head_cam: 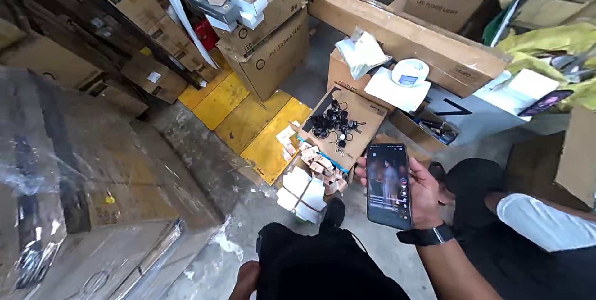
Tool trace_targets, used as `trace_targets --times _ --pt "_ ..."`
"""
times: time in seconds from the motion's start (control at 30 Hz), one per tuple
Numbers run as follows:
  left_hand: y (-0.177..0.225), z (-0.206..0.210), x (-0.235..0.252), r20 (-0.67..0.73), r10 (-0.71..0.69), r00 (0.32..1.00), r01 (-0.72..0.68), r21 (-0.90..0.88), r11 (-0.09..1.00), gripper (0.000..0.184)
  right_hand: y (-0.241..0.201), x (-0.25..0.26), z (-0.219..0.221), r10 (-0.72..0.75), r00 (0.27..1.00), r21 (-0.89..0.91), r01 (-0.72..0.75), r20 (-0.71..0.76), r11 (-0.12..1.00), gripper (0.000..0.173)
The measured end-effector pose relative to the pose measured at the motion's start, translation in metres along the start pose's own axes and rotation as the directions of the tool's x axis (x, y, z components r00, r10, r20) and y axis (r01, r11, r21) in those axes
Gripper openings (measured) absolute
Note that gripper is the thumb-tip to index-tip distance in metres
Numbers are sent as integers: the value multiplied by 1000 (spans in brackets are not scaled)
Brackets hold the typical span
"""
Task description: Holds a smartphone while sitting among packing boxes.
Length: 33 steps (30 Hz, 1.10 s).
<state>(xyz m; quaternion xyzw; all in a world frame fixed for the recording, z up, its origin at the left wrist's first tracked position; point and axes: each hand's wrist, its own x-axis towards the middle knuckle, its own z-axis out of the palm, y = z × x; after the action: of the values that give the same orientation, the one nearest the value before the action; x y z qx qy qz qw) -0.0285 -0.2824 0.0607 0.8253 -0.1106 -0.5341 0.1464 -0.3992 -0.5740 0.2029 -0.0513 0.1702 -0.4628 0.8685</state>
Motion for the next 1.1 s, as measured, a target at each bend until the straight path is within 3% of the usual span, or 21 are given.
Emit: trace_targets --times 0.13,0.3,0.37,0.47,0.57,0.63,0.73,0.8,0.83,0.9,0.97,1.03,1.1 --pt "51 -18 10 138 107 985 -110 19 994 15 -17 35 2 -9 998 42 7 58 999 72" --pt "134 -37 12 286 262 921 -271 -10 963 15 -18 77 -7 -113 994 44 112 10 993 71" --pt "161 -48 44 373 305 876 -316 -34 948 13 -13 96 -6 -168 984 24 170 -65 985 72" --pt "222 -64 116 562 267 783 -374 82 924 9 -3 121 8 -272 945 -29 271 -181 962 73" --pt "306 -65 205 741 152 654 -519 294 803 11 11 142 28 -385 890 -108 369 -245 923 69" --pt "352 -31 246 826 120 551 -635 322 702 30 23 153 44 -434 844 -182 395 -315 901 68" --pt "378 37 233 967 -28 254 -760 218 612 77 39 173 64 -438 800 -243 367 -411 898 70" --pt "370 73 210 986 -164 27 -938 82 338 62 49 188 73 -424 779 -247 347 -462 905 70" --pt "371 84 195 962 -274 -16 -981 37 190 47 52 193 75 -413 770 -237 339 -486 910 70" --pt "373 97 179 897 -441 -36 -998 -11 60 32 55 197 74 -376 767 -195 321 -520 927 69" --pt "374 110 180 846 -522 -106 -991 -48 125 27 50 194 64 -333 777 -151 300 -535 942 69" --pt "370 123 185 838 -475 -269 -925 -88 369 22 35 187 47 -293 793 -119 272 -535 955 67" --pt "357 139 194 864 -387 -322 -814 -44 579 26 12 182 21 -254 819 -90 243 -514 966 66"
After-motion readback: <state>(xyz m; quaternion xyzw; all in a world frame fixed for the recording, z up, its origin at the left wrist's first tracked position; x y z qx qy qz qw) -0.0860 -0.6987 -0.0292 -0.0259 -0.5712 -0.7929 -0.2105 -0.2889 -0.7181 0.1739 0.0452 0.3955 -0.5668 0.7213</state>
